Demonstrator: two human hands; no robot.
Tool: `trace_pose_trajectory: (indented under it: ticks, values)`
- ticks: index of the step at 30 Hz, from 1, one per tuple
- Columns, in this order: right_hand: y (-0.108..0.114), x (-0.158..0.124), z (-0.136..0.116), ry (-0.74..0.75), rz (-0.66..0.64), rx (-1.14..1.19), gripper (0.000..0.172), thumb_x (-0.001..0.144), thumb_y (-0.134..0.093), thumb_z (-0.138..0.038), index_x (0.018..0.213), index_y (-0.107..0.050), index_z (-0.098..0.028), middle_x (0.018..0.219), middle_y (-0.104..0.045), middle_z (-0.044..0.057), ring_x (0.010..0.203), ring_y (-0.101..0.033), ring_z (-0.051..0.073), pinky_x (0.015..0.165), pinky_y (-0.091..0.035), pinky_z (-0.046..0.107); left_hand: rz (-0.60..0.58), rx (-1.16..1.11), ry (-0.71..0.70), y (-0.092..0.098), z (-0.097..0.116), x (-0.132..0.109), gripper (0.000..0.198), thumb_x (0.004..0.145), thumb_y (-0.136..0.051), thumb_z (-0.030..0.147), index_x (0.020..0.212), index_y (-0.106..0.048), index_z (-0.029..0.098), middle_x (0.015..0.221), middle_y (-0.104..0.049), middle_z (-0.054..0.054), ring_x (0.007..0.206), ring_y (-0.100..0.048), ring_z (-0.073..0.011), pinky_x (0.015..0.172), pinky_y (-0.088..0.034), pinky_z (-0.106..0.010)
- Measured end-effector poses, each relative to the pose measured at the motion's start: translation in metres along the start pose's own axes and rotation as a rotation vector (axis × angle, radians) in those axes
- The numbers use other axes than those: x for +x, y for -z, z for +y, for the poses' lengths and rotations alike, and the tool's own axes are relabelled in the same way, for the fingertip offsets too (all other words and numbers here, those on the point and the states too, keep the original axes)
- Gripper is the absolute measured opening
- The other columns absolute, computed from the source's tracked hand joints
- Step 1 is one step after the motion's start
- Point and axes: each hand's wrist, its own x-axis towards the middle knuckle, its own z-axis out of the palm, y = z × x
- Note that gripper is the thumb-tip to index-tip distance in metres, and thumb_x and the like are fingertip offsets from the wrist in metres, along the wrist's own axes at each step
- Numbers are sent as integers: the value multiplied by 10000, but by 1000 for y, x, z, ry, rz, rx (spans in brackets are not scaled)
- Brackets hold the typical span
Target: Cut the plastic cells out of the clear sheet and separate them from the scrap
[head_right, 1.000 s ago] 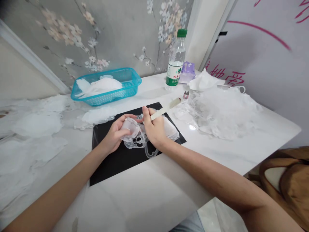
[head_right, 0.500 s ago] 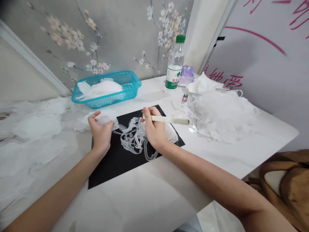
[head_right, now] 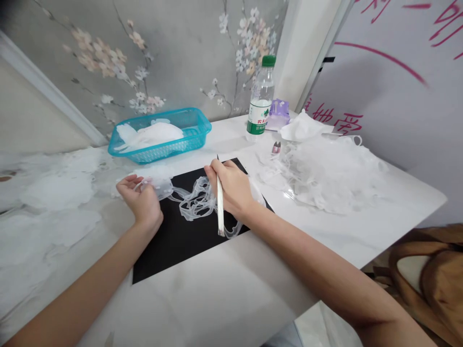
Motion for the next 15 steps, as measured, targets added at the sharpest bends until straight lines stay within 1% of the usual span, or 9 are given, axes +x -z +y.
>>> trace_pose_trajectory:
  ticks: [3,5,8,10,11,12,13,15]
  values:
    - [-2,3,8,-41,-77,-100,352,953,-332,-408,679,-444,-218,542,-468,3,580,-457,171,538,-214,283,-21,-49,-54,0,1,2,288,691,-456,2,880,-376,205,941,-432,-7,846,-543,-92,814,-439,-240]
    - [-1,5,14,-95,-95,-43,396,950,-326,-437,642,-433,-213,530,-431,-8,516,-393,147,528,-193,283,-39,-58,-84,-1,0,4,269,717,-465,15,882,-373,206,948,-431,-3,828,-551,-83,809,-440,-231]
    - [2,10,18,-225,-49,214,485,928,-320,-532,571,-368,-208,510,-377,-21,488,-348,124,507,-216,272,1,-24,-35,-1,-3,11,247,739,-479,30,866,-366,209,930,-437,4,839,-557,-90,836,-438,-242]
    - [6,12,17,-291,-11,411,516,902,-333,-590,551,-326,-212,498,-311,-35,469,-301,110,484,-220,269,33,6,20,0,-5,15,258,728,-473,15,867,-371,207,954,-447,-9,913,-558,-115,875,-431,-270]
    - [8,14,16,-301,12,489,522,892,-347,-604,546,-316,-213,499,-287,-41,465,-282,104,476,-220,269,36,31,15,1,-4,15,267,721,-476,12,878,-382,206,986,-453,-21,977,-546,-133,904,-421,-290]
    - [9,14,14,-299,35,549,522,885,-364,-606,544,-312,-213,503,-275,-44,465,-273,101,471,-221,268,27,61,-34,2,-2,13,270,720,-490,19,893,-397,204,1024,-456,-34,1044,-521,-152,943,-402,-313]
    - [10,15,12,-294,62,589,519,881,-383,-602,544,-311,-213,506,-273,-45,467,-273,99,466,-224,267,3,92,-121,4,1,9,265,726,-511,37,911,-415,202,1065,-459,-46,1109,-487,-170,985,-374,-337]
    - [12,14,8,-306,116,632,506,881,-410,-581,549,-309,-213,510,-283,-45,467,-291,98,455,-241,260,-109,125,-386,7,13,-5,198,771,-549,114,922,-451,196,1096,-483,-61,1165,-449,-190,1052,-308,-371]
